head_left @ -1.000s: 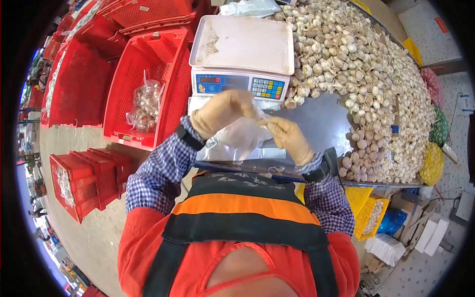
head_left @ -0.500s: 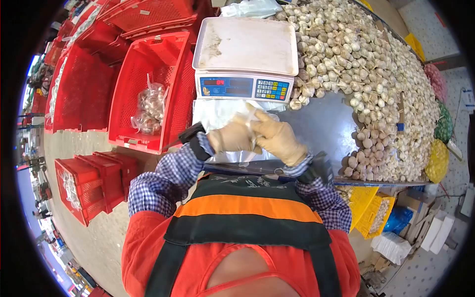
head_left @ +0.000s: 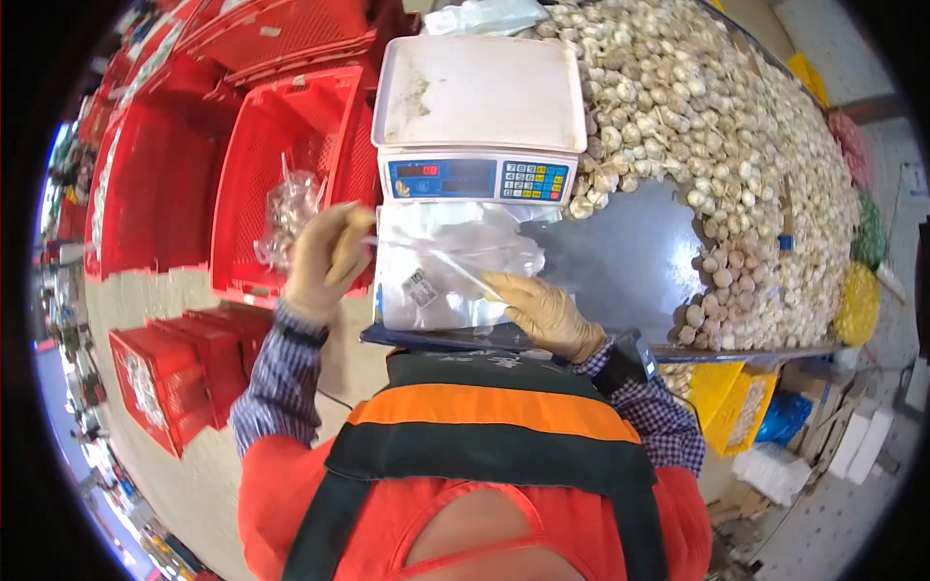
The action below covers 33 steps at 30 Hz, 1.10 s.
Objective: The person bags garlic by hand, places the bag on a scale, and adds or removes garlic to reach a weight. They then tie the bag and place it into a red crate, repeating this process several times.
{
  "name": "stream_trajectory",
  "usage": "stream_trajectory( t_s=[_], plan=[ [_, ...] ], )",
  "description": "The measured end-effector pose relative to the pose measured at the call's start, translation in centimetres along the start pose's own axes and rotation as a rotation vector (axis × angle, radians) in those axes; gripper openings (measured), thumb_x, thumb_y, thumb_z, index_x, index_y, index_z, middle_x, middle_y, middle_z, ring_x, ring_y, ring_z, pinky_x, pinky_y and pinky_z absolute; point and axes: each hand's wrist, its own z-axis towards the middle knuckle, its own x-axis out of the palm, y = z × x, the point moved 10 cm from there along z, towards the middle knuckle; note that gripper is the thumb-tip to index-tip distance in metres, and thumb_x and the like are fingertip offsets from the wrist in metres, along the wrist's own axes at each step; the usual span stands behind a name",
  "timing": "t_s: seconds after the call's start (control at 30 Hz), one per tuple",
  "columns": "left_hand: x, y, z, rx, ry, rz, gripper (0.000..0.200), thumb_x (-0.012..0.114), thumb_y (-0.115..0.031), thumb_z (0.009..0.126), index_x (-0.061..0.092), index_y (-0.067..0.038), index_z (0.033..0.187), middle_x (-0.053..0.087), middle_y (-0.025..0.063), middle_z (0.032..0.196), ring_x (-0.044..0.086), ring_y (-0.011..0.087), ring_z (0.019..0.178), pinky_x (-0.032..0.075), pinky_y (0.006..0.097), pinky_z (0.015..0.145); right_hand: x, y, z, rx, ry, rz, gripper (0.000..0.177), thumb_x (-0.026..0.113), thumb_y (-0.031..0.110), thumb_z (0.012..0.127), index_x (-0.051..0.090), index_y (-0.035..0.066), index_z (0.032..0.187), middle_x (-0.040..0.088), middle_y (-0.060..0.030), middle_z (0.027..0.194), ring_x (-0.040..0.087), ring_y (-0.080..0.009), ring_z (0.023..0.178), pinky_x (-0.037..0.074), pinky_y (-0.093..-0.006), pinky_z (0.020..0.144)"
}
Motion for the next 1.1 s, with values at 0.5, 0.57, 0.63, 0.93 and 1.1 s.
stream_trajectory(
  t_s=[0.5,0.57,0.63,0.93,1.1],
  plan=[
    [-1.1,10.2,4.9,-0.138,0.095,1.179,0.057,0.077,-0.031,0.074,0.056,-0.002,0.117,0.062,0.0155,0.11,0.06,0.0264,0.104,0.047,0.0365,0.091,6.1,-18.7,-1.9,0.683,-0.082,-0.008,0.014,0.061,0.02,0.083,0.06,0.006,0.087,0.064,-0.0152,0.087,0.062,-0.0321,0.08,0.049,-0.0382,0.072],
    [6.7,16.9,4.3,-0.23,0.532,1.363,0.07,0.079,-0.038,0.065,0.054,0.001,0.117,0.06,0.018,0.111,0.056,0.0295,0.106,0.045,0.0395,0.089,6.2,-19.0,-1.8,0.67,-0.085,-0.069,0.016,0.061,0.021,0.083,0.06,0.006,0.086,0.063,-0.0157,0.087,0.062,-0.0345,0.082,0.049,-0.0405,0.073],
    [9.3,20.9,3.5,0.056,0.714,1.674,0.032,0.067,-0.031,0.075,0.062,-0.007,0.095,0.063,0.0147,0.088,0.06,0.0294,0.084,0.046,0.0418,0.078,6.1,-19.3,-1.8,0.673,-0.095,-0.1,0.016,0.058,0.022,0.083,0.059,0.007,0.086,0.063,-0.017,0.086,0.061,-0.0362,0.082,0.048,-0.0432,0.073],
    [6.1,15.4,2.0,0.576,0.636,1.416,0.012,0.06,-0.024,0.081,0.061,-0.013,0.083,0.061,0.005,0.078,0.058,0.0271,0.068,0.043,0.044,0.07,5.1,-19.9,-1.6,0.704,-0.126,-0.192,0.025,0.05,0.026,0.085,0.058,0.002,0.087,0.061,-0.0234,0.09,0.059,-0.0413,0.085,0.047,-0.0489,0.077],
    [9.0,23.6,2.2,0.334,0.897,1.922,0.012,0.053,-0.021,0.082,0.059,-0.015,0.09,0.057,0.0036,0.074,0.056,0.0236,0.075,0.041,0.0431,0.078,5.4,-20.3,-1.9,0.716,-0.078,-0.173,0.028,0.048,0.028,0.086,0.058,0.003,0.088,0.061,-0.0233,0.091,0.059,-0.0417,0.086,0.046,-0.0491,0.078]
  ],
)
